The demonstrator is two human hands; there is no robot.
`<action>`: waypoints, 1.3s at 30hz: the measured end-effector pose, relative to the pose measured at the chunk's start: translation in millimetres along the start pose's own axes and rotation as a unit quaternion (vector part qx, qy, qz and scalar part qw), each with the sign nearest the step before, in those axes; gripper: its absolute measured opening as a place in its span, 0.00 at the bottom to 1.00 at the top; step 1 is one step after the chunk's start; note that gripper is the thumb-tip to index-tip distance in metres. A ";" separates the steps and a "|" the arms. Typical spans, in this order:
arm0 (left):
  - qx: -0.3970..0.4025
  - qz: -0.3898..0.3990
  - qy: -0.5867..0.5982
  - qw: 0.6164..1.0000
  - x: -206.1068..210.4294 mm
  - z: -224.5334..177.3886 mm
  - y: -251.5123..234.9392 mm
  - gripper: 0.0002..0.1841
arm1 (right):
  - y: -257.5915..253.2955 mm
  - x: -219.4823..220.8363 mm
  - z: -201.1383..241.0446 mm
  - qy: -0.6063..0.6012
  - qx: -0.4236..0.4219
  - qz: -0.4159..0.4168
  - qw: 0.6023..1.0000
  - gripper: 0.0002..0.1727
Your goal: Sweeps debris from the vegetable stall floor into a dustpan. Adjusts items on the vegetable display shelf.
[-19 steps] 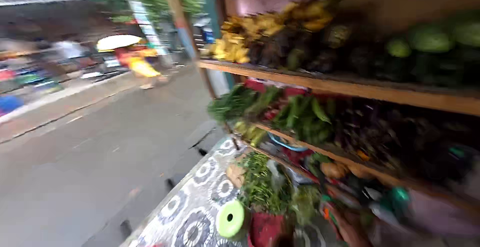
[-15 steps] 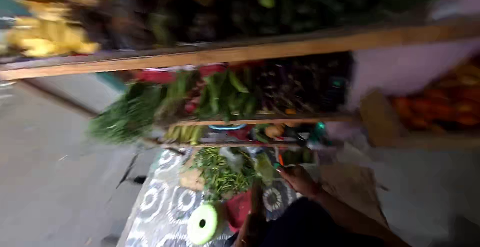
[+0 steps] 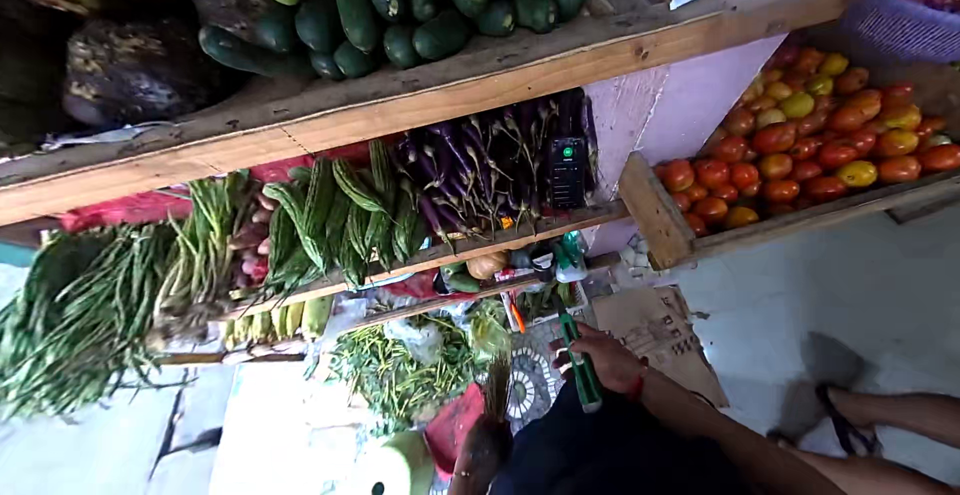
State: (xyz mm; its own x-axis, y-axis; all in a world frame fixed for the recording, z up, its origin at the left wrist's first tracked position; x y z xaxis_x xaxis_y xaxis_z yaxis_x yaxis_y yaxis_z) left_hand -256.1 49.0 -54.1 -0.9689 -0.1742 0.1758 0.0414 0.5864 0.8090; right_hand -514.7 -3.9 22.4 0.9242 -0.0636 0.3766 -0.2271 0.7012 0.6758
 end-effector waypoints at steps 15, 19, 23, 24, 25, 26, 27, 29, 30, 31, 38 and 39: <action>-0.130 0.053 0.309 0.941 -25.4 40.6 -33.7 0.18 | -26.9 -26.0 44.4 -0.103 -0.136 -0.184 0.968 0.30; -0.118 0.037 0.327 0.937 -22.1 36.2 -8.4 0.18 | -45.0 -38.0 60.7 -0.126 -0.189 -0.142 0.964 0.40; -0.131 0.024 0.382 0.915 -38.1 56.3 -15.5 0.16 | -65.1 -44.3 69.5 -0.242 -0.152 -0.177 0.942 0.24; -0.124 0.029 0.392 0.911 -42.1 61.6 -16.7 0.16 | -72.4 -50.2 69.1 -0.281 -0.135 -0.215 0.926 0.19; -0.112 0.037 0.401 0.909 -46.5 67.4 -17.3 0.16 | -80.0 -58.5 68.4 -0.318 -0.121 -0.255 0.905 0.13; -0.101 0.045 0.413 0.904 -50.5 73.3 -17.3 0.16 | -86.8 -67.7 68.0 -0.354 -0.114 -0.290 0.882 0.12; -0.093 0.054 0.426 0.898 -52.7 77.2 -16.1 0.16 | -92.2 -76.3 69.0 -0.385 -0.120 -0.319 0.858 0.17; -0.086 0.031 0.422 0.902 -43.2 69.1 1.1 0.18 | -102.7 -90.8 77.8 -0.408 -0.171 -0.349 0.826 0.24; -0.096 -0.014 0.402 0.911 -30.8 54.8 19.4 0.19 | -108.3 -97.2 83.9 -0.405 -0.200 -0.357 0.817 0.25; -0.098 -0.039 0.388 0.916 -23.8 46.9 32.2 0.19 | -114.5 -103.8 89.6 -0.407 -0.230 -0.365 0.805 0.25; -0.051 0.007 0.419 0.907 -40.1 81.3 20.9 0.21 | -145.0 -115.5 110.2 -0.516 -0.355 -0.383 0.679 0.26; -0.052 0.012 0.424 0.904 -44.3 89.1 17.1 0.21 | -124.4 -104.1 125.2 -0.492 -0.270 -0.423 0.712 0.27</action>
State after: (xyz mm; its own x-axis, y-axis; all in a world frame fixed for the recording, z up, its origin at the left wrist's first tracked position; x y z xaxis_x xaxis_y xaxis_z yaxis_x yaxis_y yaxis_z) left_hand -234.2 137.2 -98.1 -0.4337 -0.7321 0.5254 0.1251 0.5285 0.8397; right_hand -621.1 -173.4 -21.6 -0.0618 -0.9054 0.4200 0.6789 0.2703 0.6826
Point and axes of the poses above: each hand's wrist, its own y-axis away from the middle knuckle, its own x-axis out of the palm, z = x × y, the point moved 2 cm from there along -y, towards the middle knuckle
